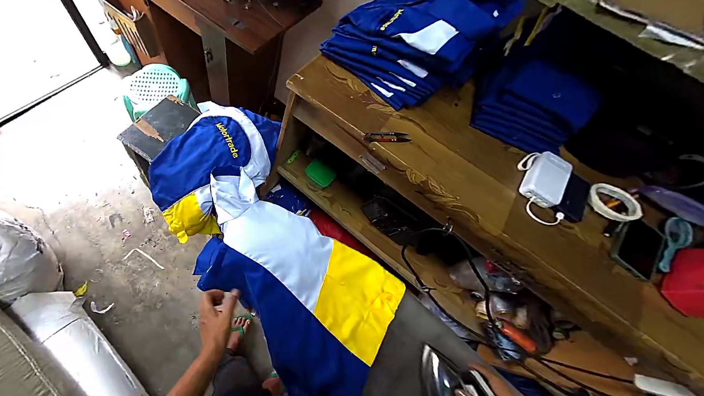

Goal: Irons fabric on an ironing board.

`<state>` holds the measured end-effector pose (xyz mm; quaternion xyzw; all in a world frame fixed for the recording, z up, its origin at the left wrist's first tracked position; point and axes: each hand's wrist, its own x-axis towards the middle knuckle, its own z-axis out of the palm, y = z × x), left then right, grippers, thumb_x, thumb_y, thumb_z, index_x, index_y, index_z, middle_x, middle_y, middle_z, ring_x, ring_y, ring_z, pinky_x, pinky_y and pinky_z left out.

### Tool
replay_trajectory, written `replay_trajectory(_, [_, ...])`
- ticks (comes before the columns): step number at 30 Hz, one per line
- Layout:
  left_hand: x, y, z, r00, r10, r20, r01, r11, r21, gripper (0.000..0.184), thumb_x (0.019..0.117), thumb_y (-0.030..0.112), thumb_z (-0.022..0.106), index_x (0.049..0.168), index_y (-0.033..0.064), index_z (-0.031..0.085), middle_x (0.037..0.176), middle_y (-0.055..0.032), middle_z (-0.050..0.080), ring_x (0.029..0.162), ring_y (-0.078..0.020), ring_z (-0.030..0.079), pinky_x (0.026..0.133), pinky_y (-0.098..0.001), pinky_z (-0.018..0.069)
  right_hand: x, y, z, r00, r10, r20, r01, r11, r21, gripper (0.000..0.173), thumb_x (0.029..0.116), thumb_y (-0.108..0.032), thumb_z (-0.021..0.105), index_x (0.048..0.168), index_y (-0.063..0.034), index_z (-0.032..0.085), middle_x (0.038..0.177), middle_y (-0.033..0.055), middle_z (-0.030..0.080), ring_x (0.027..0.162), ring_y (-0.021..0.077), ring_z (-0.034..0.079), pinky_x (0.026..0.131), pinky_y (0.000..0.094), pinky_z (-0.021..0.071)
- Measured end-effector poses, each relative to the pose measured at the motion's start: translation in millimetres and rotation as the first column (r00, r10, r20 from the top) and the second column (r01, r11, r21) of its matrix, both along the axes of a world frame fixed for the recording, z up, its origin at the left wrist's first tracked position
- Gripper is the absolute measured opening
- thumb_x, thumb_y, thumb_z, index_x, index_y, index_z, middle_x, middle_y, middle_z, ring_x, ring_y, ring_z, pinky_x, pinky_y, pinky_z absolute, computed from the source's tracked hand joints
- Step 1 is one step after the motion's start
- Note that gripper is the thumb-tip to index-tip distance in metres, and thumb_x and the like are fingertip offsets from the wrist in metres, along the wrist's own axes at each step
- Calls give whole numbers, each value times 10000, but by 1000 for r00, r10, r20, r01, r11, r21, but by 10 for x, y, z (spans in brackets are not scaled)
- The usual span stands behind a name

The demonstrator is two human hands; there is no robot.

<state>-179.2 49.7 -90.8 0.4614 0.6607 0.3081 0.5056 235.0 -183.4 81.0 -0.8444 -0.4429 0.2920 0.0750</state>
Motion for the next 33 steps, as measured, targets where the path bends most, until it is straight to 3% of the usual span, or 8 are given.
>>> replay_trajectory(2, [-235,165,-349,956,250,154,-201,940,-277,762,976,455,663,1475,-50,386,1419,-282,517,1280,-380,536,1036,-563,462,-266,476,129,990,134,51,-137,990,43,586,993,-353,640,1462,-24,521,1110,278,706,951,461,701,849,673,519])
replay_trajectory(6, [-354,324,-723,825,340,451,-49,839,-543,783,1011,583,533,1623,184,254,1625,-92,399,1497,-302,366,1164,-609,332,-773,1753,244,908,411,84,-419,897,142,618,1006,-546,492,1461,-132,549,1069,154,735,926,328,724,801,572,565])
replay_trajectory(12, [-476,382,-690,479,372,795,32,898,-439,333,1068,185,517,1350,10,505,1182,-155,699,1075,-252,696,947,-457,581,-1851,3538,160,704,707,64,-710,702,56,541,988,-437,635,1450,-173,540,1034,191,718,950,384,700,847,599,545])
replay_trajectory(19, [-1003,196,-469,432,261,863,107,936,-336,260,996,121,628,1223,-5,615,1099,-154,746,1014,-238,734,947,-436,592,-2494,3394,-33,212,969,126,-975,219,-47,495,935,-106,598,1407,-251,564,850,188,682,766,426,684,629,603,513])
replay_trajectory(21, [-1017,230,-468,465,261,846,110,931,-348,219,1018,88,587,1214,-6,610,1088,-146,748,998,-228,737,934,-419,598,-2517,3405,-4,267,954,136,-961,274,-39,504,921,-93,591,1406,-228,566,848,190,679,763,422,684,634,589,516])
replay_trajectory(25, [-990,311,-532,519,299,801,92,912,-400,210,1028,68,573,1212,-27,611,1076,-153,747,987,-233,737,920,-416,603,-2384,3805,122,589,796,137,-792,603,-94,538,928,-164,615,1451,-272,548,1003,202,719,918,433,697,741,635,530])
replay_trajectory(28, [-975,334,-551,537,316,782,91,900,-425,206,1033,68,569,1208,-32,609,1066,-158,747,972,-233,740,911,-414,607,-2044,4061,17,767,616,180,-632,774,44,518,896,-159,669,1403,-232,597,944,195,721,853,415,704,700,635,538])
replay_trajectory(33, [-976,379,-513,546,341,765,115,874,-472,206,1047,78,547,1212,-32,605,1071,-170,743,976,-247,740,906,-423,610,-1833,3845,-33,756,640,135,-652,753,82,528,863,-152,699,1377,-234,611,934,165,721,836,379,701,709,617,547])
